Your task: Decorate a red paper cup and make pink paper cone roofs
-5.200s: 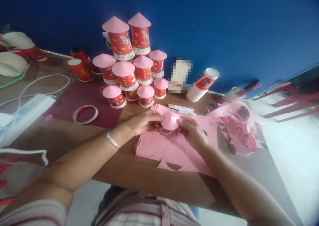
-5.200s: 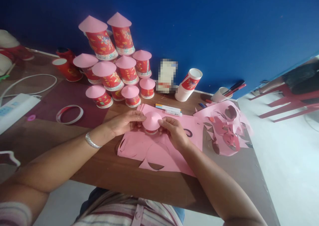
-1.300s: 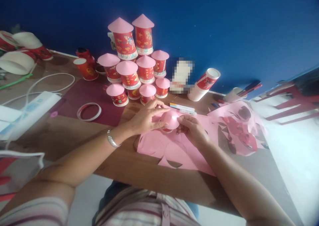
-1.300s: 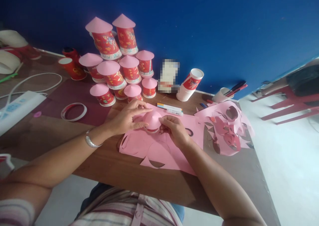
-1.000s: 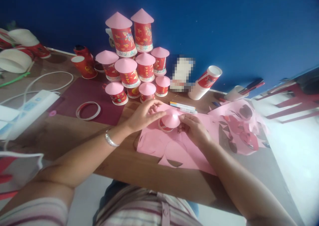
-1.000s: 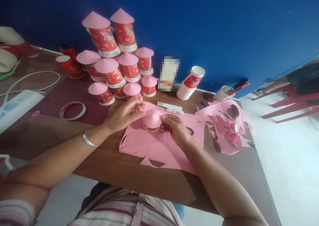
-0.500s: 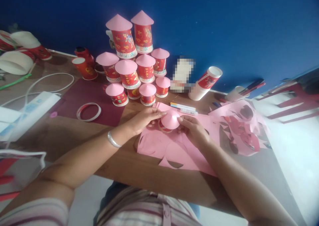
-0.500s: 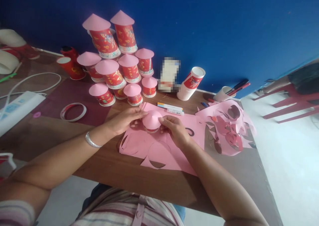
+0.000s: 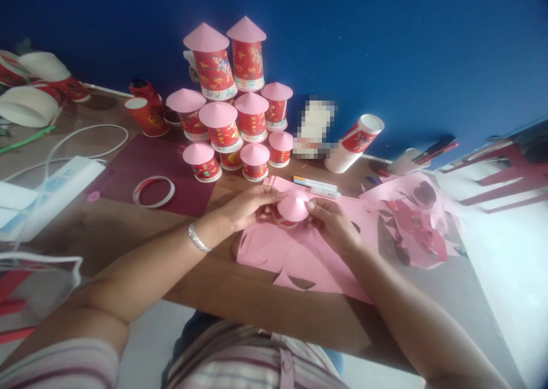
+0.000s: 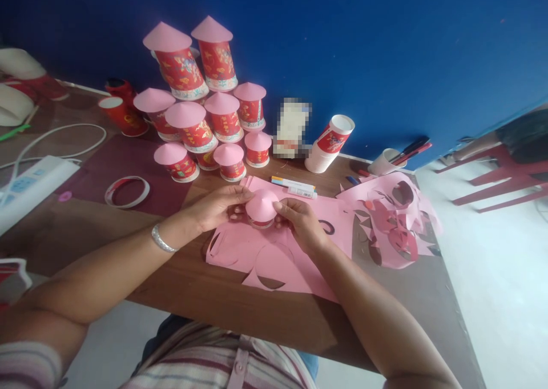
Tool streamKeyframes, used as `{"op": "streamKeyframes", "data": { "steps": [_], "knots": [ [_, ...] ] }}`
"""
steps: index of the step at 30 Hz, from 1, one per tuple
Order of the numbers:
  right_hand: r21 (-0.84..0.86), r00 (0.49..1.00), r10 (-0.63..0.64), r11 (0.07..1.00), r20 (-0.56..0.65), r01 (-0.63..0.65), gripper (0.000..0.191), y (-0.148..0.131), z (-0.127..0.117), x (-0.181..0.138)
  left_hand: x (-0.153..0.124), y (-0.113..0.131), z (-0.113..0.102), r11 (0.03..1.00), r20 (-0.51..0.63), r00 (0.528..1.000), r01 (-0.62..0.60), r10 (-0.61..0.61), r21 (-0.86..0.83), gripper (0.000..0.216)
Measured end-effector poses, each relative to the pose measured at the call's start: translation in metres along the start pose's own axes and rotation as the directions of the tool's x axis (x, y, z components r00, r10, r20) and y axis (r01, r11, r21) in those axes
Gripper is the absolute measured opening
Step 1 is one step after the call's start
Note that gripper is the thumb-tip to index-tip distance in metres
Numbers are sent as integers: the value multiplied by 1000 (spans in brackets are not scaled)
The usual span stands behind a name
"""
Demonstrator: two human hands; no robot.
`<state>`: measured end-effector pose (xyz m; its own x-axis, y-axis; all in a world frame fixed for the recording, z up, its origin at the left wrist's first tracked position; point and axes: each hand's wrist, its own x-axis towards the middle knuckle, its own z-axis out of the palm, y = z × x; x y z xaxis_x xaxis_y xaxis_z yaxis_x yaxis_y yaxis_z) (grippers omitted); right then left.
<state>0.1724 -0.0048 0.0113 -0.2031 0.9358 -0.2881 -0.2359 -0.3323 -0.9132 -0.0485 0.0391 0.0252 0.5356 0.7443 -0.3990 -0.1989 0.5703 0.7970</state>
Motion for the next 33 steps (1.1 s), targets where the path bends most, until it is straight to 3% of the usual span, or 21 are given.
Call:
{"op": "streamKeyframes", "data": {
  "steps": [4,6,9,12,14,17,21,29,33],
  "knots": [
    [-38,999,-4,999,-32,3,45,1,-1,-1,-1,0,-1,999,6,1000,-6,5,41,48],
    [-92,995,-65,994,-77,58,44,0,-2,-3,-3,0,-3,994,-20,999,-37,39,100,45],
    [-271,946,-271,938,-177,218,35,-6,-5,-10,-9,2,-7,921,-79,965,-211,249,327,39],
    [-551,838,-527,745,-142,376,31,-12,-6,-18,-18,7,-9,622,6,827,-428,563,656,40],
    [-680,778,-628,574,-8,456,37,-13,-5,-20,-22,11,-9,379,150,748,-485,646,788,48],
    [-756,729,-663,388,169,528,45,-8,-3,-19,-24,14,-6,172,320,702,-533,636,828,54],
    [-791,706,-666,286,242,541,49,-3,-1,-15,-20,12,-3,77,408,693,-554,595,829,54],
    [-796,710,-649,261,274,546,50,-2,0,-15,-21,11,-3,44,412,712,-527,569,849,49],
    [-786,706,-663,287,249,547,55,1,-3,-15,-19,8,-5,-28,451,648,-553,614,832,50]
  ]
}}
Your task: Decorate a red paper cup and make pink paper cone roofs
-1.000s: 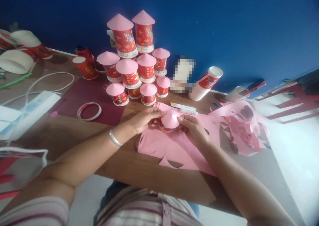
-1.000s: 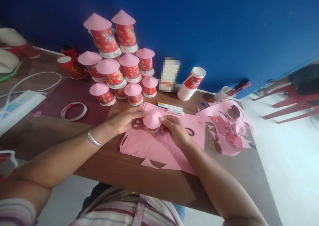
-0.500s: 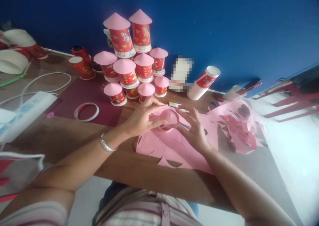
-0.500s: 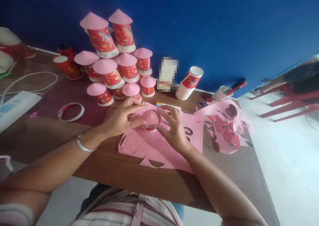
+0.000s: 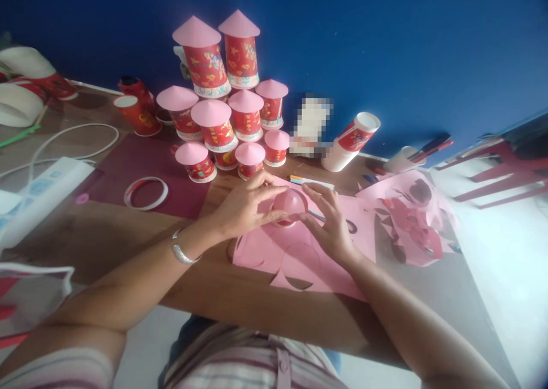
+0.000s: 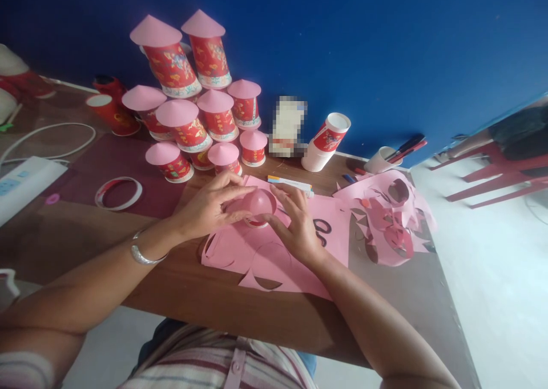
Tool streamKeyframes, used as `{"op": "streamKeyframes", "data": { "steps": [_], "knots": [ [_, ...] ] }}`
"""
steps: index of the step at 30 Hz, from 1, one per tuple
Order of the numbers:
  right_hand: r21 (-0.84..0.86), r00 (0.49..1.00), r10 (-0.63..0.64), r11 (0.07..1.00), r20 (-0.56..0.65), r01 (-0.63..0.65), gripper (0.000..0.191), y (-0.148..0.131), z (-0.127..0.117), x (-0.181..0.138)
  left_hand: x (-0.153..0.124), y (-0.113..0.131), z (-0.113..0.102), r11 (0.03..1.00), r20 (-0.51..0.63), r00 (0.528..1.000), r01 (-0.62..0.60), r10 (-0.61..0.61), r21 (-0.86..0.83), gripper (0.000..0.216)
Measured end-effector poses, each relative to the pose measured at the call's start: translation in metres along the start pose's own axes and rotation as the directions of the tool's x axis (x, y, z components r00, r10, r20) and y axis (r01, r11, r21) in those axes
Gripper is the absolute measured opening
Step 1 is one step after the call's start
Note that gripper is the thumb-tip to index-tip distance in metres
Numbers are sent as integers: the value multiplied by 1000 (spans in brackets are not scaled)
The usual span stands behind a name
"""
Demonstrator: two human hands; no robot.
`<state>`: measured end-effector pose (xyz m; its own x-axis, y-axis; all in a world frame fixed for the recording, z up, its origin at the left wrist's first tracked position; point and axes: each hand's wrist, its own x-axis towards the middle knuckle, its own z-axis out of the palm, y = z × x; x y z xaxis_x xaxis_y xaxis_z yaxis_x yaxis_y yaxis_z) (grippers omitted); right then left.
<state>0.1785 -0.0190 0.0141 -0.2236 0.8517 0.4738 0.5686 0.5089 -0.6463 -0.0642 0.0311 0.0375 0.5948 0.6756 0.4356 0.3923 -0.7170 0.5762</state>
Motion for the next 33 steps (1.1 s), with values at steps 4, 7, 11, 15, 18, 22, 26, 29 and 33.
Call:
{"op": "streamKeyframes", "data": {
  "steps": [4,7,11,15,18,22,26,29,33],
  "knots": [
    [-11,998,30,999,-52,-31,55,3,0,-1,-1,-3,2,997,-81,994,-68,70,29,49],
    [11,999,7,1000,-53,-6,50,2,3,-2,-1,-3,3,995,-77,993,-80,84,50,46],
    [15,999,-6,1000,-46,7,45,-1,7,-3,-2,0,3,992,-55,993,-95,100,84,41],
    [-6,999,-20,1000,-39,20,45,-3,10,-5,-2,3,2,992,-37,994,-96,100,80,38],
    [55,999,17,998,-46,-15,43,-2,10,-6,-2,2,2,1000,-47,999,-8,8,-4,39],
    [315,951,296,914,-89,-255,43,6,10,-5,-2,-2,7,868,-45,931,321,-363,-379,37],
    [569,843,536,682,40,-460,44,14,15,-3,-2,-1,13,432,265,734,609,-626,-665,42],
    [625,824,552,601,125,-498,46,13,20,-3,-1,3,15,274,385,650,679,-656,-681,47],
    [639,824,547,582,149,-502,49,12,25,-2,0,5,18,216,427,622,697,-656,-683,50]
  ]
}}
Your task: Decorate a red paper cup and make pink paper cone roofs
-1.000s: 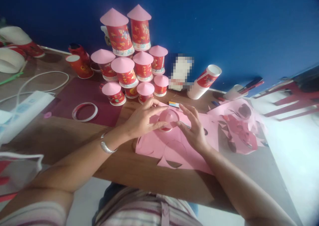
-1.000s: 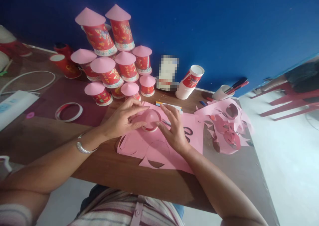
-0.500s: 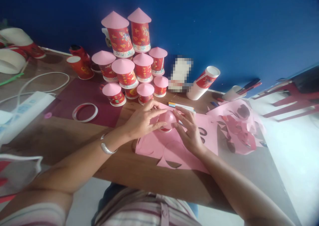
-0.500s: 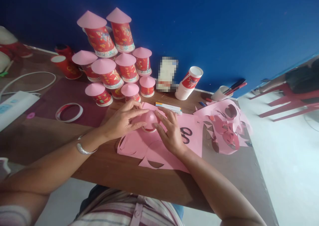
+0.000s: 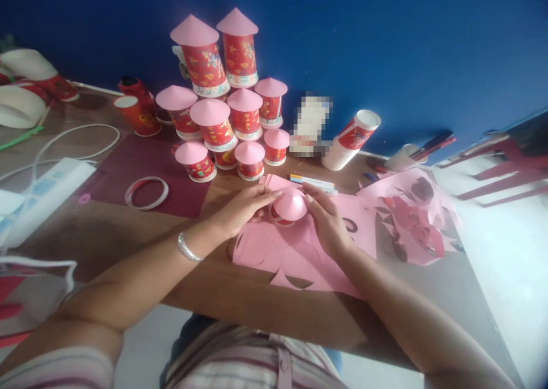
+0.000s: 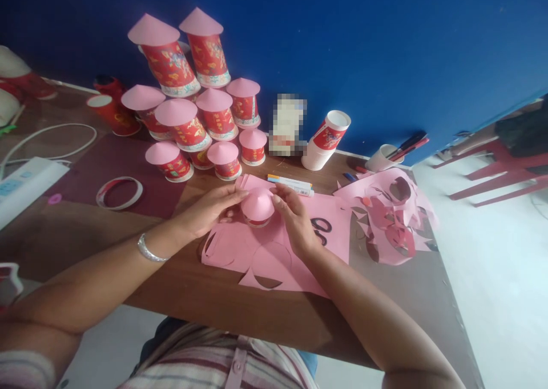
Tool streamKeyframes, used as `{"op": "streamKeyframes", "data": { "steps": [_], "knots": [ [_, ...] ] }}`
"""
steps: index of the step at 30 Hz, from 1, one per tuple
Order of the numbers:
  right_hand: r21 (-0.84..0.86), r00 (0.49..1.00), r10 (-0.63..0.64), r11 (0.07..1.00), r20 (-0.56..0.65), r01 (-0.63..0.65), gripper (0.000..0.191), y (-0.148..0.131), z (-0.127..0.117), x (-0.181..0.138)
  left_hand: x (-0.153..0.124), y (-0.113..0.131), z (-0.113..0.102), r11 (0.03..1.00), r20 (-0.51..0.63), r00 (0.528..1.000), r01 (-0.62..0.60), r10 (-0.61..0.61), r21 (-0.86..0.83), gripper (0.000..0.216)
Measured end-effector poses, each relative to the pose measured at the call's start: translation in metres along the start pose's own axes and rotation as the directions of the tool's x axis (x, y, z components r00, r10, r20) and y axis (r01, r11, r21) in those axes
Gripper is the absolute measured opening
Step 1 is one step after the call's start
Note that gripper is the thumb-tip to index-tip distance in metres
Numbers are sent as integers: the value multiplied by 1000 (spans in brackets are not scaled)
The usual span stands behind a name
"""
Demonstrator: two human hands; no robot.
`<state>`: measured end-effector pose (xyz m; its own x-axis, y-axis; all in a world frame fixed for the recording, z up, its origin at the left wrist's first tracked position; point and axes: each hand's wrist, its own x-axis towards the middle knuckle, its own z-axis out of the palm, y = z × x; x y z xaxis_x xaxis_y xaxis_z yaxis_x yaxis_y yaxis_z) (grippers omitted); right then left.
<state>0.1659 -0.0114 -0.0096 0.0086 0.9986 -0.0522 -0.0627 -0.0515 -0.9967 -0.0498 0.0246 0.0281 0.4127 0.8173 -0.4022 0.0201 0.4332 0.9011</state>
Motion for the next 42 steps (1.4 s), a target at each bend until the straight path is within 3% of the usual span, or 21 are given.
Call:
{"op": "streamKeyframes", "data": {
  "steps": [4,8,14,20,28,33,37,39,40,42],
  "knots": [
    [-14,1000,-13,1000,-21,13,48,1,-2,1,1,0,0,998,22,1000,3,-2,-57,50],
    [-137,985,-161,979,-68,151,45,-10,-8,-1,2,2,-1,994,21,1000,-6,8,-110,50],
    [-459,909,-400,790,116,406,45,-29,-6,-6,3,2,0,995,-9,1000,-26,25,-97,47],
    [-528,898,-414,734,152,428,37,-25,2,-7,4,2,1,991,12,1000,7,-5,-131,44],
    [-494,908,-394,766,145,411,38,-19,4,-8,7,-1,-1,973,68,997,45,-30,-224,45],
    [-522,883,-428,718,190,460,51,-13,1,-9,9,-4,-2,971,65,998,7,9,-241,47],
    [-604,850,-469,614,238,508,65,-13,-2,-9,7,-3,-3,993,23,998,-51,54,-106,47],
    [-658,838,-476,545,268,520,72,-12,-2,-8,4,-2,-3,988,-49,987,-149,151,50,42],
    [-678,827,-483,506,290,533,77,-12,-1,-8,2,-2,-3,962,-86,966,-229,244,151,39],
    [-698,790,-510,426,340,576,88,-10,1,-7,-1,-3,-3,828,-79,876,-416,476,375,40]
  ]
}}
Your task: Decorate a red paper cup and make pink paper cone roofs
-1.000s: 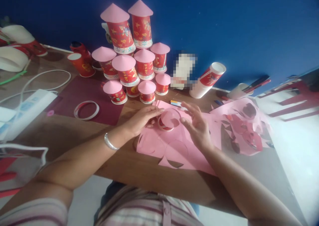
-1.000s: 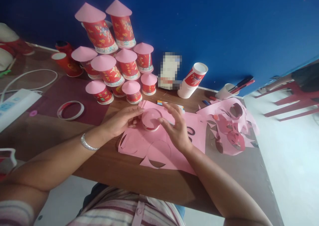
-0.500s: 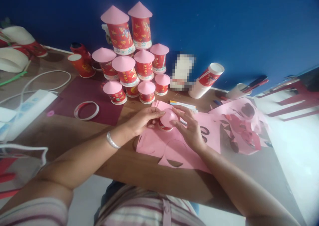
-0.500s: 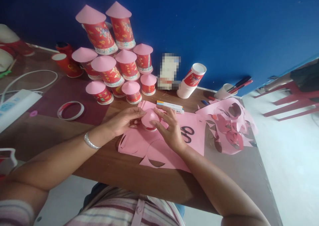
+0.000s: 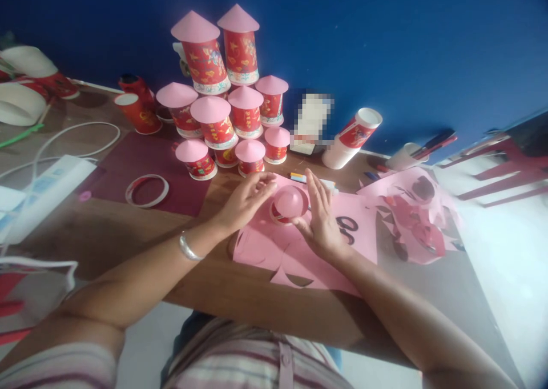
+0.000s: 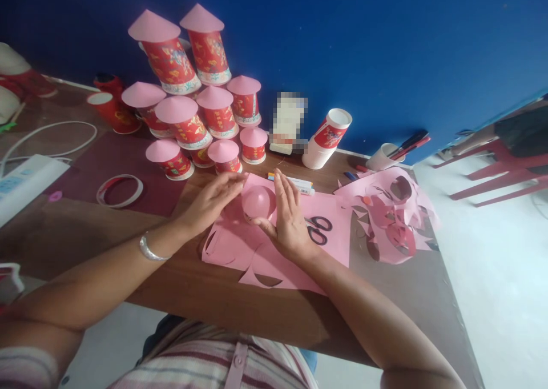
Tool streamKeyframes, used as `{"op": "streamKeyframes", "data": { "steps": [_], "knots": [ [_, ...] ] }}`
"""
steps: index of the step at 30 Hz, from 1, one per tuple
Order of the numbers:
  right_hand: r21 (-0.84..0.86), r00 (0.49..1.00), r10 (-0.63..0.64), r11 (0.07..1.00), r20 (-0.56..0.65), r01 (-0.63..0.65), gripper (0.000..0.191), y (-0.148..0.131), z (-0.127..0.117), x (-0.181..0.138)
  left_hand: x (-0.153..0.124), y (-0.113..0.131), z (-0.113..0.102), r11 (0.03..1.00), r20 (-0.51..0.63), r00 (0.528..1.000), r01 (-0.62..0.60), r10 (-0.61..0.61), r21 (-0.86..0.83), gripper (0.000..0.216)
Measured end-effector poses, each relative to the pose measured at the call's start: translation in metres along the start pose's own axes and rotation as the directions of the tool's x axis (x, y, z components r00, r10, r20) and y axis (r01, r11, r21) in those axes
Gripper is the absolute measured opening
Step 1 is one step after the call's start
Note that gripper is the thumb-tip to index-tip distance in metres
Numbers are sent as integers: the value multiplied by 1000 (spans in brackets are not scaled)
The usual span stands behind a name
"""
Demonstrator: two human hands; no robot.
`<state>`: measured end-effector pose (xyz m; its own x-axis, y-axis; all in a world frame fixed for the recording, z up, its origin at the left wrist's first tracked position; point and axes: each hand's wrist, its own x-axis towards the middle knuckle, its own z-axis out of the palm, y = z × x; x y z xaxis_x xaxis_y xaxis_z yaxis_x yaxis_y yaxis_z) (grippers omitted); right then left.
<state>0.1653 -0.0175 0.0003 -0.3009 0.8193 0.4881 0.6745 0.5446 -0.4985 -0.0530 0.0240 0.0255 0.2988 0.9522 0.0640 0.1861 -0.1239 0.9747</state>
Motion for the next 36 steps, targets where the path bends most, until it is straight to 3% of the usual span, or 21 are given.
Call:
{"op": "streamKeyframes", "data": {
  "steps": [2,4,10,18,25,36],
  "knots": [
    [-51,998,-55,997,0,55,96,-1,4,0,-3,0,1,948,36,971,-239,237,208,51],
    [-94,998,-70,993,2,70,100,-2,7,1,-5,-1,3,850,137,923,-385,360,360,58],
    [-128,998,-62,990,14,64,96,-3,11,0,-3,-9,8,700,342,838,-544,426,462,64],
    [-80,997,-38,996,67,44,96,-3,3,2,-1,-13,2,699,377,822,-564,427,438,70],
    [3,999,-35,999,39,35,78,-3,-17,12,3,-7,-2,713,364,804,-589,471,379,63],
    [83,1000,17,996,10,-18,63,-4,-8,6,3,-2,-2,703,369,819,-569,439,427,56]
  ]
}}
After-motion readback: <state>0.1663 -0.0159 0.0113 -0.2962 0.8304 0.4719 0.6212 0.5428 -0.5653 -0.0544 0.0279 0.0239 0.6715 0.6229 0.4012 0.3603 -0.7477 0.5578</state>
